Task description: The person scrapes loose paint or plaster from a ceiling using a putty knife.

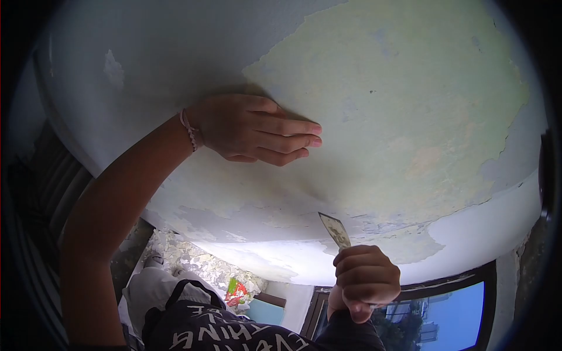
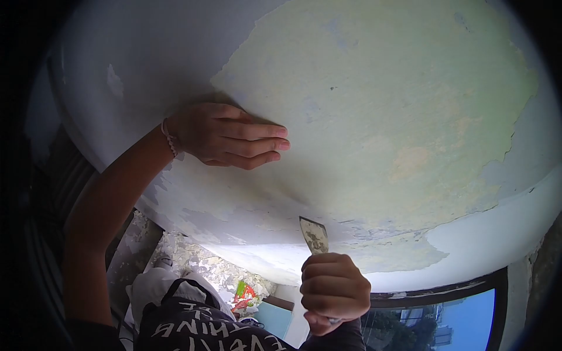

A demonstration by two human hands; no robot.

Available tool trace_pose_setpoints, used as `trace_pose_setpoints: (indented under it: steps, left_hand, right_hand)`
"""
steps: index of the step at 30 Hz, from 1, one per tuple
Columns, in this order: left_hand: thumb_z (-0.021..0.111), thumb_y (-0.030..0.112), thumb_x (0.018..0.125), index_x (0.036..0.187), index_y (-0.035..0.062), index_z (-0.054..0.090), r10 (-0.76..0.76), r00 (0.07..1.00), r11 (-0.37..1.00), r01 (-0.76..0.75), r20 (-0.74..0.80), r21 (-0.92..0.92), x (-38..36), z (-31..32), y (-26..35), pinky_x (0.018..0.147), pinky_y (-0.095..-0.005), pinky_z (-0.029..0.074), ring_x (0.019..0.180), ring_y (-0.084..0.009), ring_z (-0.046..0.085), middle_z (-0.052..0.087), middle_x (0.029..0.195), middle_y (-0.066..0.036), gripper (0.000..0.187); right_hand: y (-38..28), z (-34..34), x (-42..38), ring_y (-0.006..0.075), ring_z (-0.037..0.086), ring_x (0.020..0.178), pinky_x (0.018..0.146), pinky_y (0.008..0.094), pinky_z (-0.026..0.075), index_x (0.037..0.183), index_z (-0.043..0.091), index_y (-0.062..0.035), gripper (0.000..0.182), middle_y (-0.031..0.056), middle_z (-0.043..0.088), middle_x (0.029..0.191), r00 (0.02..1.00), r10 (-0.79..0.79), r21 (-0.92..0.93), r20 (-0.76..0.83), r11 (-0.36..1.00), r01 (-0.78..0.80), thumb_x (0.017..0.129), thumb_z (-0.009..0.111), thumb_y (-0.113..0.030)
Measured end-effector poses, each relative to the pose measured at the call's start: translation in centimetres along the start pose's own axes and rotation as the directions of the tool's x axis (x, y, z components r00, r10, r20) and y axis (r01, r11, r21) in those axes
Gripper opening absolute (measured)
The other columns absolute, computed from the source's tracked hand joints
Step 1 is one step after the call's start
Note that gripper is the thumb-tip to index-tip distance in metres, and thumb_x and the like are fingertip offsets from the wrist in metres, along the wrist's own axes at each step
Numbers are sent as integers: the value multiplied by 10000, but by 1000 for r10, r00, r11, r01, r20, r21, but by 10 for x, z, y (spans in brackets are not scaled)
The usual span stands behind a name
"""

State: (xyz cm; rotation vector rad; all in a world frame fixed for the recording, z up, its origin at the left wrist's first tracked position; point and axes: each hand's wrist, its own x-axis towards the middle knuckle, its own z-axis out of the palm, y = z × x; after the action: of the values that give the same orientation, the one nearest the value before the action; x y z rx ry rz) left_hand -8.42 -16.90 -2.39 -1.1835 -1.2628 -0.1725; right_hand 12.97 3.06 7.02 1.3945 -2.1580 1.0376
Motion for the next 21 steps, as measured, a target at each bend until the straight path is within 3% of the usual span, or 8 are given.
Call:
trace_pose_setpoints:
  steps: [2, 5, 7, 10, 13, 17, 19, 21]
  left_hand:
    - [560, 231, 941, 1161, 256, 602, -17, 1000, 999, 16, -15, -50, -2, 3, 2, 799, -190, 418, 1264, -20, 511, 573, 1339, 137, 225]
    - [561, 218, 928, 1159, 256, 606, -23, 999, 998, 22, -24, -58, -1, 3, 4, 796, -197, 415, 1281, -24, 497, 563, 1358, 127, 239]
    - [550, 244, 950, 1160, 263, 611, -34, 999, 999, 34, -23, -4, -4, 1, -1, 793, -190, 415, 1263, -17, 509, 572, 1338, 136, 220]
    - [528, 281, 983, 1168, 271, 614, -36, 998, 999, 36, -49, 4, -1, 5, 1, 788, -184, 413, 1237, -12, 529, 583, 1316, 148, 204]
    - [504, 271, 979, 1196, 272, 603, -54, 998, 998, 55, -29, 14, -3, 3, 1, 782, -198, 403, 1253, -29, 523, 564, 1359, 133, 239]
    - [489, 267, 980, 1249, 280, 596, -82, 996, 995, 79, 39, 59, -2, -4, 0, 795, -209, 387, 1255, -37, 523, 562, 1364, 132, 289]
    - [475, 247, 978, 1267, 281, 594, -93, 994, 995, 91, 52, 46, 1, -1, 2, 819, -236, 384, 1268, -49, 515, 552, 1377, 129, 314]
    - [459, 218, 974, 1280, 278, 595, -129, 989, 991, 126, 67, 44, -3, 0, 5, 848, -272, 385, 1284, -65, 503, 533, 1398, 124, 340]
  right_hand:
    - [42, -10, -22, 194, 471, 404, 388, 304, 378, 601, 527, 10, 170, 80, 487, 518, 962, 265, 60, -73, 964, -261, 758, 577, -34]
    - [32, -3, -23, 198, 472, 405, 400, 317, 403, 598, 523, 10, 188, 77, 485, 514, 973, 230, 33, -6, 973, -229, 768, 592, -30]
    - [1, 3, -11, 192, 490, 392, 407, 307, 441, 591, 529, 3, 247, 68, 490, 504, 995, -14, 10, -98, 1000, 15, 806, 604, -92]
    - [23, -4, -19, 158, 414, 344, 354, 293, 389, 561, 460, -19, 423, 48, 435, 451, 975, 140, -63, -174, 986, -153, 914, 587, -214]
    - [60, -6, -61, 164, 445, 379, 372, 288, 380, 568, 494, 17, 302, 64, 452, 473, 893, 418, 93, -166, 908, -408, 836, 575, -96]
    - [27, 13, -65, 194, 448, 371, 383, 303, 377, 567, 516, 17, 147, 79, 477, 494, 978, 208, 34, -11, 978, -207, 689, 597, 25]
    - [19, 28, -84, 261, 490, 432, 433, 359, 378, 647, 550, -12, 120, 85, 489, 534, 880, 460, 49, 117, 882, -468, 732, 634, 0]
    - [20, 55, -115, 302, 502, 471, 467, 390, 387, 706, 574, -17, 131, 107, 500, 561, 784, 613, -49, 96, 790, -611, 793, 657, -70]
